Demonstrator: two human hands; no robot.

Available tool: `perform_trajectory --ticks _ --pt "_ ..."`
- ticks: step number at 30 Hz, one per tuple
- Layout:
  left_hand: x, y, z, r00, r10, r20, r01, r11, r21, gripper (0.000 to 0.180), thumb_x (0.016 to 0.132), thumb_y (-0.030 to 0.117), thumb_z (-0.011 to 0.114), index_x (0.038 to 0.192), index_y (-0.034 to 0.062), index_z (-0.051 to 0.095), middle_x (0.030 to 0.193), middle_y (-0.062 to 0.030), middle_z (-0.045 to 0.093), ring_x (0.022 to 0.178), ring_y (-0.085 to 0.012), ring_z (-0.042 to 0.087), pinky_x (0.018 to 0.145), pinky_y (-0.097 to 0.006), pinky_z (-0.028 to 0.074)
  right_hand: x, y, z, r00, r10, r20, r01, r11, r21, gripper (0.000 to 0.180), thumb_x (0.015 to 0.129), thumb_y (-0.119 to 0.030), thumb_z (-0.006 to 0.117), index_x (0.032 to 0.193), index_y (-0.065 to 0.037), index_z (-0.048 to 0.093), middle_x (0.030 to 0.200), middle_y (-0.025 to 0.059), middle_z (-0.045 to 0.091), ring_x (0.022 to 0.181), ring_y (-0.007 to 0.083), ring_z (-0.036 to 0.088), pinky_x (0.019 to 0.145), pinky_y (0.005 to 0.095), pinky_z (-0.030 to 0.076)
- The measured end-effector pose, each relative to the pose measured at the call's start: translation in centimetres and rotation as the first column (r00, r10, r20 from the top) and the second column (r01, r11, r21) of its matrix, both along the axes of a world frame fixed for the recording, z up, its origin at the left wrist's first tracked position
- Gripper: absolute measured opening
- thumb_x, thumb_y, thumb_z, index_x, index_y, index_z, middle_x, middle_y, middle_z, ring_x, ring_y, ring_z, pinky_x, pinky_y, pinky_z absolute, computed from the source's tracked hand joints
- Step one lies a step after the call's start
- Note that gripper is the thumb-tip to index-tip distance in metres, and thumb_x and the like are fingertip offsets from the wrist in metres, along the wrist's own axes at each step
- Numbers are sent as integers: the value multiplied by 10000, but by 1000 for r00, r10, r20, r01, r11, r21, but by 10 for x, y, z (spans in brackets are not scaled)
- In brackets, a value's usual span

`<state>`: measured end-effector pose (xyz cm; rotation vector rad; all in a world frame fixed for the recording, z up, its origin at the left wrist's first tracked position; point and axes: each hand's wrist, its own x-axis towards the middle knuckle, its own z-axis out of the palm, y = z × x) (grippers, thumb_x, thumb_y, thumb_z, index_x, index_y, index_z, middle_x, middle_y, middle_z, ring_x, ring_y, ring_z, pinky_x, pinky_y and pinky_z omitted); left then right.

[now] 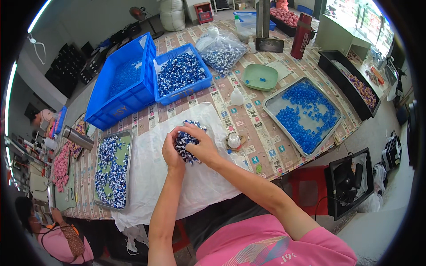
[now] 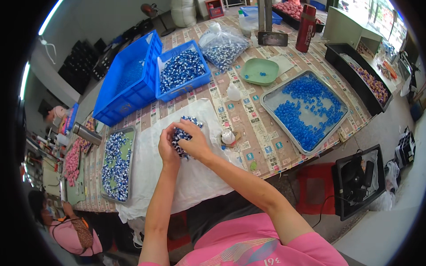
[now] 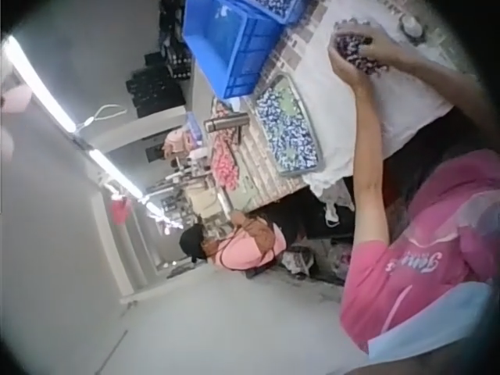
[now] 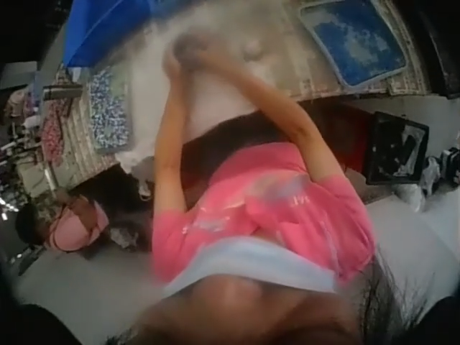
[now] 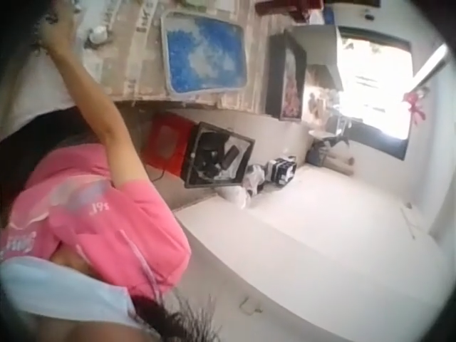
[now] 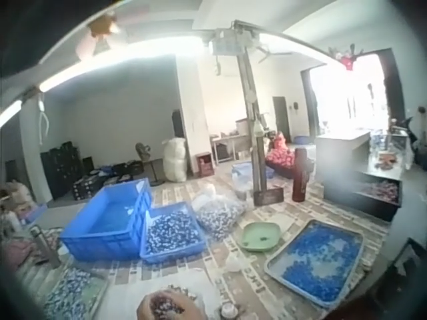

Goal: Manually assembling small blue and white plastic toy components at a factory workbench.

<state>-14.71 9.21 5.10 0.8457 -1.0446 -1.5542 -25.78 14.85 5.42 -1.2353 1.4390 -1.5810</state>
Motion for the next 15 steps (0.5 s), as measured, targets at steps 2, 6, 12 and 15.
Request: perform_trajectory --ticks 2,6,12,15 --pt "12 3 5 999 -19 -29 20 999 45 458 1042 300 366 1219 -47 609 1215 -99 627 1152 -180 554 1029 -323 398 5 7 11 987 76 139 -81 996 34 502 770 -66 606 1265 -117 669 1529 154 409 1444 275 332 1167 362 264" --pt "39 0 5 997 20 -81 -16 999 47 399 1043 265 405 1205 -29 620 1189 -83 628 1114 -165 561 1002 -321 413 21 5 8 985 122 126 -117 992 -48 371 863 -170 621 1228 -160 690 1488 166 451 1427 321 332 1173 414 247" --pt "74 -7 -9 961 55 -270 -18 991 135 232 998 70 543 1204 -23 595 1130 -87 610 1058 -146 570 964 -277 464 44 2 6 984 129 -123 -143 983 -114 324 906 -189 610 1216 -150 693 1474 138 457 1395 287 358 1156 427 250" --pt "91 -6 -22 941 26 -337 55 972 228 255 991 70 552 1236 3 545 1144 -101 586 1055 -180 564 1014 -324 445 49 -2 8 967 175 -182 -193 978 -83 295 929 -194 596 1199 -127 696 1485 129 439 1405 274 343 1155 434 245"
